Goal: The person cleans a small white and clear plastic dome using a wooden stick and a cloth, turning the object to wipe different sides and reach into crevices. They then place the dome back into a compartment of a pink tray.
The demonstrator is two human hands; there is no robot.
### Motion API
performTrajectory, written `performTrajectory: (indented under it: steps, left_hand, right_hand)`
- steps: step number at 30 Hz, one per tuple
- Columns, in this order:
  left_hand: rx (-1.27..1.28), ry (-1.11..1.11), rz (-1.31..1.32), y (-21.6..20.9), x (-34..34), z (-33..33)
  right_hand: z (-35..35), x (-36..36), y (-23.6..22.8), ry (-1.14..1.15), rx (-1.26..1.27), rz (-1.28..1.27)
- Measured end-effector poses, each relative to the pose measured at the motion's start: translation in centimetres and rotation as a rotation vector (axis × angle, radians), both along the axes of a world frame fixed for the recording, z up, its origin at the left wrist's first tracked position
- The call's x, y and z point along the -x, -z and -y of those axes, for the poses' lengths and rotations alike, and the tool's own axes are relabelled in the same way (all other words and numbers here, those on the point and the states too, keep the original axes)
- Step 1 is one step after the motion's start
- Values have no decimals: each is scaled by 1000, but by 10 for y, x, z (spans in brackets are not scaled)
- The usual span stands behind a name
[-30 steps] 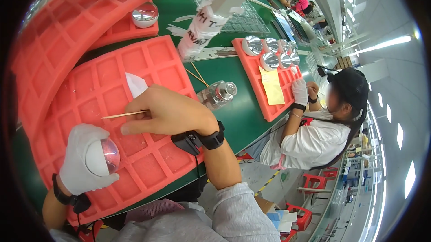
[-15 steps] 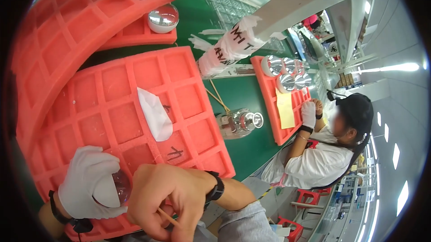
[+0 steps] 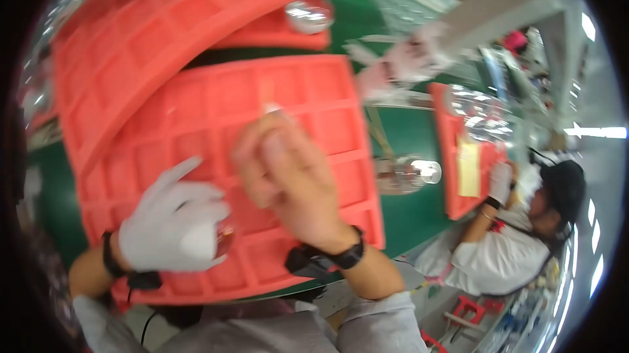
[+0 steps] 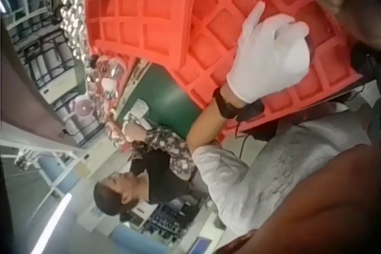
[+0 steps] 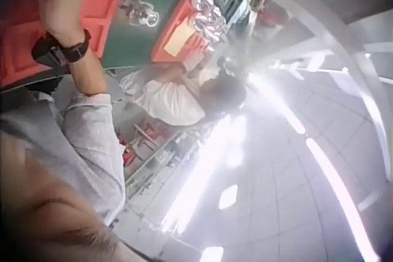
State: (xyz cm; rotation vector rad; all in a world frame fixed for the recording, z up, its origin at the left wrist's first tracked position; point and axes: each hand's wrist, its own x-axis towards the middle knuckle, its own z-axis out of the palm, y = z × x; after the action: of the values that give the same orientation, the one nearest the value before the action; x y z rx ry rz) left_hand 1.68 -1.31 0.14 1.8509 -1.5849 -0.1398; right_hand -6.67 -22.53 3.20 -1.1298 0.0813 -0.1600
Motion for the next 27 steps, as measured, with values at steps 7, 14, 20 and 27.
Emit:
performTrajectory:
  steps: [7, 14, 20, 27]
  left_hand:
    - [9, -50, -163, -1, 6, -5]
    - [15, 0, -230, -5, 5, -5]
    - [-11, 48, -208, -1, 0, -6]
    - [3, 5, -106, 8, 0, -3]
  right_hand:
    - [-3, -1, -9, -192, -420, 214]
    - [-34, -24, -1, -339, -618, 269]
    - [-35, -13, 10, -268, -677, 202]
    - [-33, -12, 11, -265, -616, 215]
